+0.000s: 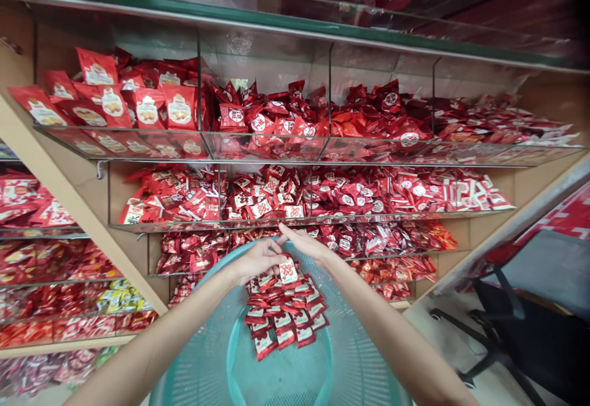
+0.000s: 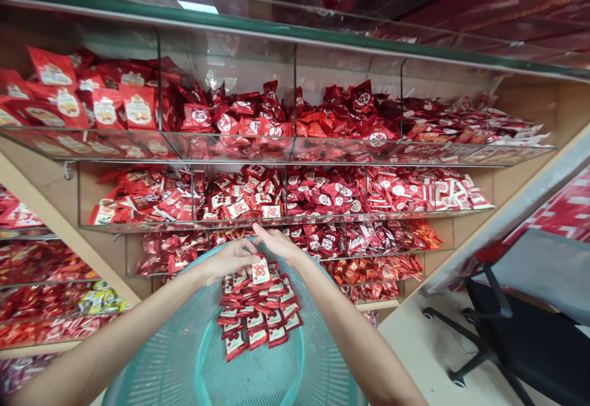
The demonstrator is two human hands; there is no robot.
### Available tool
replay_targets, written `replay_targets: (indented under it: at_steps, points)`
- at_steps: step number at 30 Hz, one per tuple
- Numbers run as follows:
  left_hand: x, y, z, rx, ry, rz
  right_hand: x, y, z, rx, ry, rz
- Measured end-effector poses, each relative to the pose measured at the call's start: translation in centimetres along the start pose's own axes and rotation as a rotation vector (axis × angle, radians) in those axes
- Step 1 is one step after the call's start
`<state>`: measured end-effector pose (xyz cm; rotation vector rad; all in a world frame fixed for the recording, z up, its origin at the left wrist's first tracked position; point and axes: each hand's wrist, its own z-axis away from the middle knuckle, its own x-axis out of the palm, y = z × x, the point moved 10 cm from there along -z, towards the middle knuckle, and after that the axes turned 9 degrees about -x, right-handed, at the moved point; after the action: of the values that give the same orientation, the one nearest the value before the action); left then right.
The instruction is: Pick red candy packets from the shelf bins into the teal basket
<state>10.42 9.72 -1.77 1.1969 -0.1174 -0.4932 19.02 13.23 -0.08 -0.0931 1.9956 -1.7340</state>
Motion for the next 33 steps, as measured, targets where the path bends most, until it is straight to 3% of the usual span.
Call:
replay_targets:
  at_steps: [4,8,12,16,21,23,25,29,33]
  points:
    - [0.4,-0.4,-1.4,0.051,0.054,-0.09,-0.3,0.4,-0.1,0.012,0.024,-0.022]
    - [-0.5,1.4,-1.7,0.278,0.239,-0.358,-0.6,0.7,-0.1,0.004,0.056,-0.048]
    - [-0.5,2.9,-0.2,0.406,0.374,-0.676,-0.9,0.5,-0.1,-0.03,0.061,-0.062]
    - [0.3,4.0,2.8,0.506,0.5,-0.88,-0.9,0.8,-0.2,-0.032,0.041,-0.038]
    - [4.0,2.8,4.3,0.574,0.352,-1.098,-1.2,1.6,-0.5,-0.025,0.059,0.028]
    - [4.4,2.7,4.4,0.592,0.323,-1.095,-1.1,1.8,-0.5,-0.019,0.055,0.031]
    - [3.7,4.2,5.0,0.652,0.358,-1.035,-0.9,1.8,-0.5,-0.03,0.041,0.01]
    - [0.4,9.5,6.5,0.79,0.544,-0.909,-1.2,1.9,-0.2,-0.046,0.044,-0.001]
    - [-2.3,13.8,5.3,0.692,0.75,-0.967,-1.7,2.4,0.0,-0.025,0.055,0.038]
